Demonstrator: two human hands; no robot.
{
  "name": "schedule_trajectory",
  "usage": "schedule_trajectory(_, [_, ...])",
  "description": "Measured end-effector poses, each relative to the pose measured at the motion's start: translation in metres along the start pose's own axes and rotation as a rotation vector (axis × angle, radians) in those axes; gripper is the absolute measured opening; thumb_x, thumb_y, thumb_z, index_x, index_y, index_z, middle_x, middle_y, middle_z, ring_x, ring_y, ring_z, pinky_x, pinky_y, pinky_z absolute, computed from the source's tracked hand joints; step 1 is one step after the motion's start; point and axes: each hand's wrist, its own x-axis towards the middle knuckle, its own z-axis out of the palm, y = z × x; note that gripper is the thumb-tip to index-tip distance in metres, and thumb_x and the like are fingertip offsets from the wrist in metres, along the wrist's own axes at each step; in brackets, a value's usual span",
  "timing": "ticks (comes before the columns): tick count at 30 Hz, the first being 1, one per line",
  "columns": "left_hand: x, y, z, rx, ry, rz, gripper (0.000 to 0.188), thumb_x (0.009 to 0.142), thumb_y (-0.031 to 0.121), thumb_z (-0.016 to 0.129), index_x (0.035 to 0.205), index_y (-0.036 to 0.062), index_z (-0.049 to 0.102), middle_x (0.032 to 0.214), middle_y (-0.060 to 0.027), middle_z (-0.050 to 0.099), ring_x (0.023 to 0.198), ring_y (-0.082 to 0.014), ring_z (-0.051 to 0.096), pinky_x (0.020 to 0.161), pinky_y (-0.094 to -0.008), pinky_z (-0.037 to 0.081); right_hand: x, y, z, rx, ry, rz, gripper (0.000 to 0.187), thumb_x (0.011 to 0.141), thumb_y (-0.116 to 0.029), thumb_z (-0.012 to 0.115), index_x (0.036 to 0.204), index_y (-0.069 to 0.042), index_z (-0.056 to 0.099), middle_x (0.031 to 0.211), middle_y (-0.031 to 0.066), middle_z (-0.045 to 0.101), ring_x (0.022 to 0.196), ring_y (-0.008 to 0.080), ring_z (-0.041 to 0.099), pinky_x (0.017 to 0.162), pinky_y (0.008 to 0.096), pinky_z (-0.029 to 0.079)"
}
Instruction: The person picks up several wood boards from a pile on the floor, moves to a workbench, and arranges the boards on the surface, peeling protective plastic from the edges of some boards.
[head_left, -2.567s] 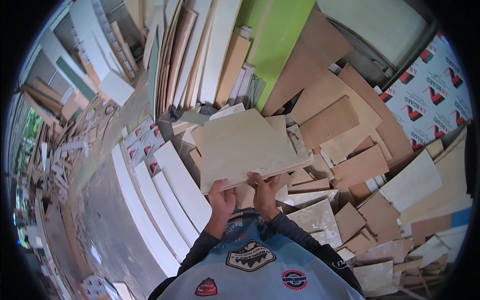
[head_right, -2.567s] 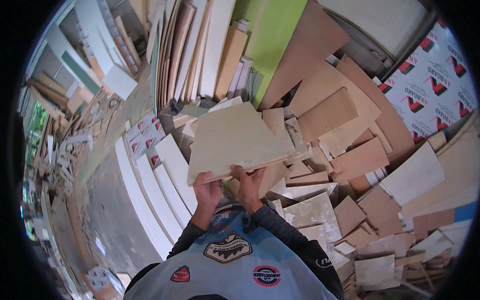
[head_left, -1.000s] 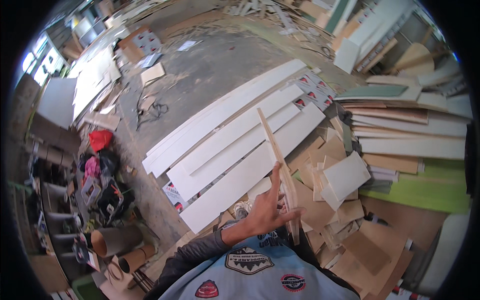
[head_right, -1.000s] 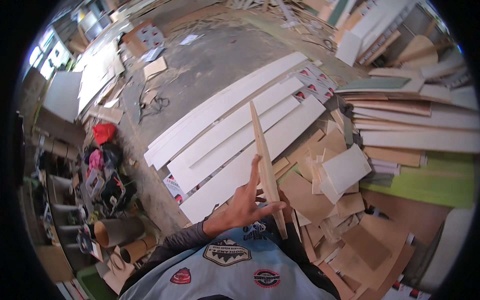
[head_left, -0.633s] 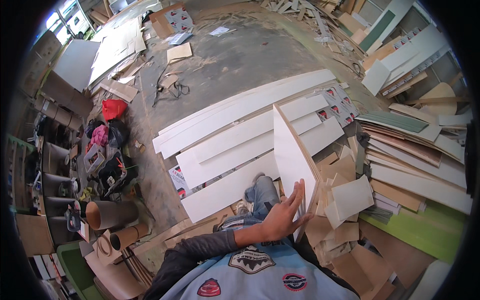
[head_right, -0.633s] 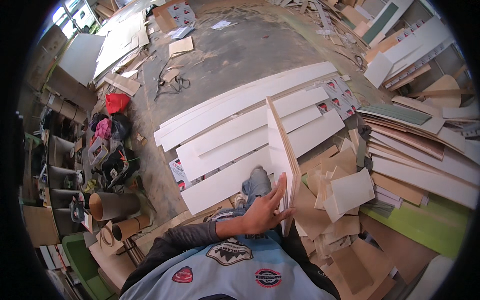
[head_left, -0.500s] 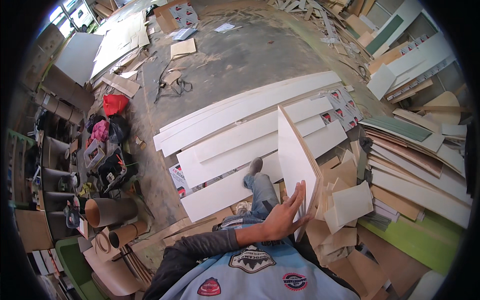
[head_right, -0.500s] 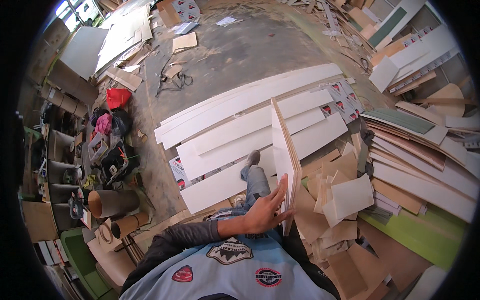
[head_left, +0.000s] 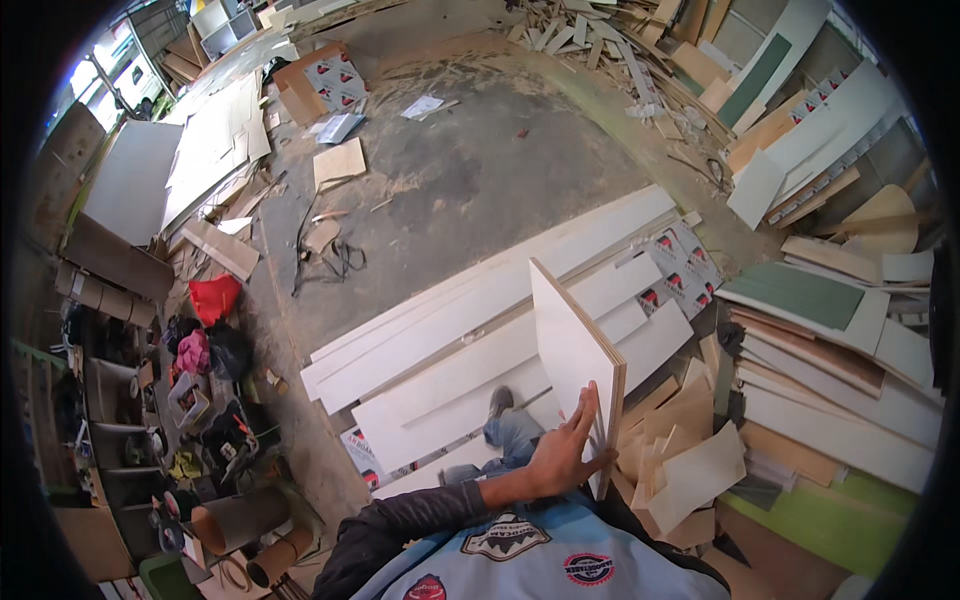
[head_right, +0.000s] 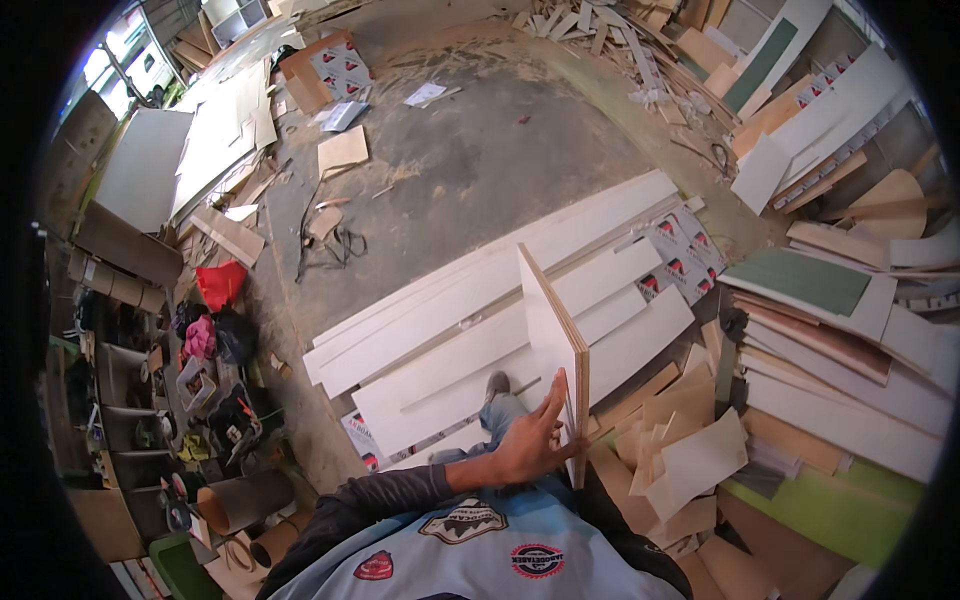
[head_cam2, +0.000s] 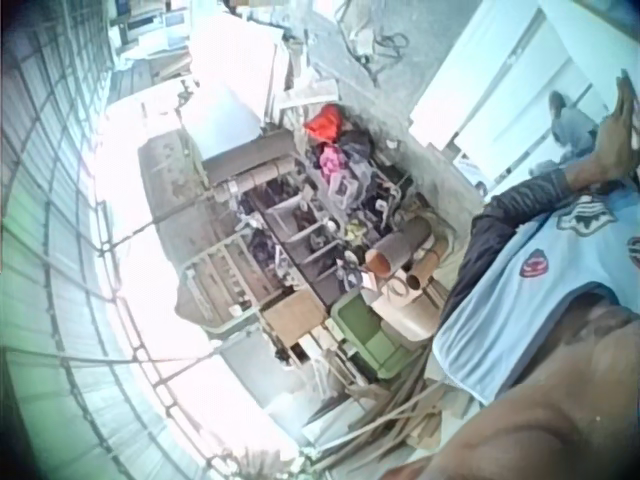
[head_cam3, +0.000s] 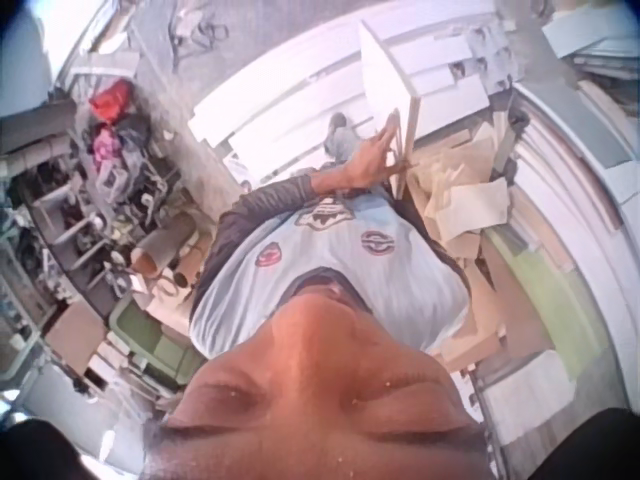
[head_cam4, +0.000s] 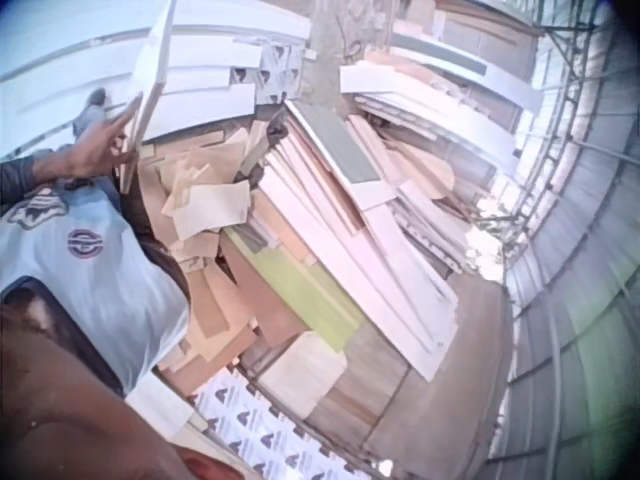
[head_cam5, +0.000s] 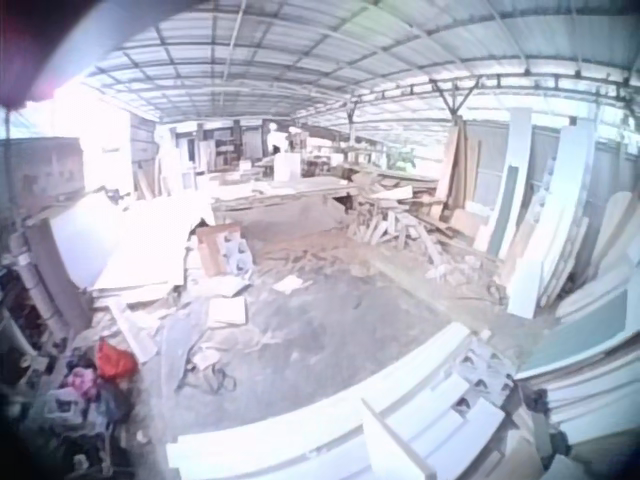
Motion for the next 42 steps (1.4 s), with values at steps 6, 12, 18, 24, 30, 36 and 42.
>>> schedule_trajectory(6, [0.084,0.006,-0.067,0.092,0.132,0.087,0.112,0.087,0.040,0.076,0.162,0.0027,0.002,0.157,-0.0347,0.032,0.118,-0.0543,0.058,0.100,-0.0591,0.048,0.118,-0.054,0.078,0.148,-0.142,0.056,0.062,0.107,-0.026,0.045,0.149,0.013,0.022,0.115,0.0208,0.058,0.089,0.0245,0.067,0.075,0.0314,0.059])
schedule_trajectory(12, [0.144,-0.033,-0.146,0.130,0.058,0.247,0.084,0.089,0.028,0.074,0.157,0.0038,0.031,0.151,-0.0278,0.045,0.115,-0.0449,0.064,0.098,-0.0505,0.050,0.274,-0.066,0.167,0.640,-0.465,0.272,0.063,0.107,-0.025,0.046,0.149,0.014,0.019,0.111,0.0202,0.058,0.085,0.0241,0.067,0.072,0.0305,0.059])
schedule_trajectory(18, [0.191,-0.120,-0.291,-0.283,-0.123,0.065,0.040,0.095,0.011,0.068,0.133,0.0009,0.065,0.118,-0.0194,0.073,0.100,-0.0247,0.073,0.090,-0.0348,0.056,0.437,-0.070,0.262,1.036,-0.828,0.552,0.065,0.107,-0.023,0.047,0.150,0.016,0.016,0.107,0.0195,0.058,0.081,0.0237,0.067,0.069,0.0295,0.060])
schedule_trajectory(24, [0.255,-0.184,-0.473,-0.426,0.130,-0.192,0.042,0.099,0.016,0.066,0.136,-0.0027,0.061,0.113,-0.0191,0.075,0.108,-0.0234,0.071,0.094,-0.0349,0.055,0.560,-0.096,0.376,0.983,-0.569,0.517,0.069,0.098,-0.014,0.062,0.145,0.020,0.024,0.090,0.0123,0.052,0.064,0.0166,0.056,0.054,0.0239,0.054])
schedule_trajectory(30, [0.365,-0.166,-0.613,-0.383,-0.001,0.012,0.060,0.095,0.019,0.072,0.147,-0.0017,0.050,0.132,-0.0188,0.066,0.118,-0.0252,0.064,0.101,-0.0393,0.051,0.657,-0.129,0.472,0.846,-0.596,0.383,0.053,0.107,-0.029,0.050,0.137,0.015,0.042,0.094,0.0136,0.060,0.076,0.0215,0.065,0.058,0.0279,0.055])
schedule_trajectory(36, [0.482,-0.177,-0.651,-0.216,0.064,0.209,0.100,0.083,0.039,0.085,0.155,-0.0039,0.031,0.156,-0.0276,0.035,0.143,-0.0383,0.042,0.111,-0.0466,0.042,0.753,-0.178,0.526,0.509,-0.395,0.210,0.049,0.107,-0.031,0.050,0.135,0.010,0.046,0.099,0.0134,0.062,0.083,0.0235,0.066,0.066,0.0306,0.055])
schedule_trajectory(42, [0.625,-0.219,-0.730,-0.090,0.261,0.167,0.126,0.077,0.055,0.085,0.155,-0.0126,0.012,0.155,-0.0349,0.027,0.145,-0.0505,0.031,0.119,-0.0481,0.032,0.927,-0.254,0.582,0.090,-0.249,0.057,0.046,0.107,-0.033,0.049,0.133,0.005,0.050,0.105,0.0132,0.064,0.090,0.0255,0.066,0.073,0.0334,0.055])
